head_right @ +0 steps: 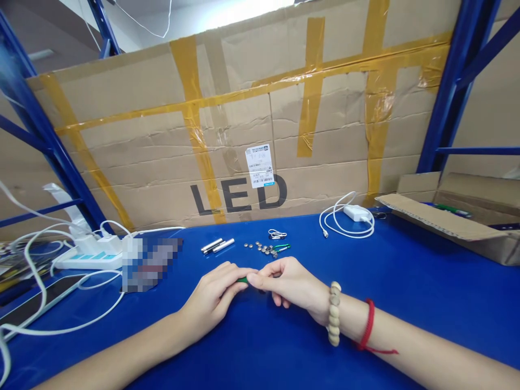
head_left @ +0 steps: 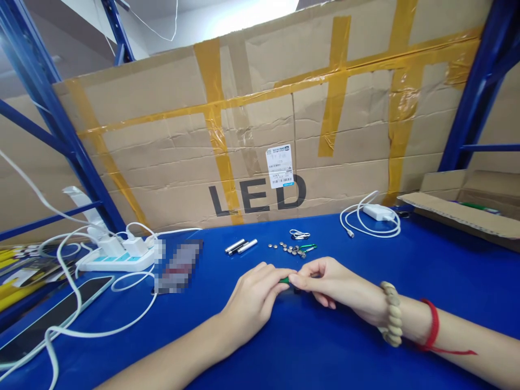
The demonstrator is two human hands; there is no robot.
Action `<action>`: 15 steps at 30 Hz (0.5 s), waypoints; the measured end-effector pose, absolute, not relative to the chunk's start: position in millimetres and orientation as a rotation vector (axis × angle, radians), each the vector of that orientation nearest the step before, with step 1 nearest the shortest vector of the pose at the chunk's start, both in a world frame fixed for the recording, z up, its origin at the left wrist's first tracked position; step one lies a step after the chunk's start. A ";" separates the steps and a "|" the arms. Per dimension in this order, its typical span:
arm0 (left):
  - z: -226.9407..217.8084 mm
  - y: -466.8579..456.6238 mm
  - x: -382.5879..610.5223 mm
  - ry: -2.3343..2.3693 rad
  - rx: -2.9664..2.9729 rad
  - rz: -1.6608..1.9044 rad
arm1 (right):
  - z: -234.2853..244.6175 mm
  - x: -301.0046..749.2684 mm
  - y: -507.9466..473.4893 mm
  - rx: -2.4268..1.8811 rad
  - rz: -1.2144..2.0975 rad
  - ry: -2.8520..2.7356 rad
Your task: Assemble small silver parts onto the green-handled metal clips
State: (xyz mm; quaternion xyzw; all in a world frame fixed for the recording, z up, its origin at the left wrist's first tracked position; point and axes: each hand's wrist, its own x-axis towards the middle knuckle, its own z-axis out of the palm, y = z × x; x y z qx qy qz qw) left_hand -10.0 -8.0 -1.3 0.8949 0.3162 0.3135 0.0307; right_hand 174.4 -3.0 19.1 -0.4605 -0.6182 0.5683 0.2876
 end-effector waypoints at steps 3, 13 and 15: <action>-1.1 -8.4 -10.1 0.964 2.728 0.969 | 18.4 175.1 -2.1 -1.209 1.531 -1.652; 1.4 -12.5 -7.3 0.971 2.588 0.939 | 8.6 179.0 6.6 -1.187 1.568 -1.701; 1.9 -12.9 -7.5 0.966 2.597 0.936 | 5.3 179.5 9.3 -1.199 1.560 -1.732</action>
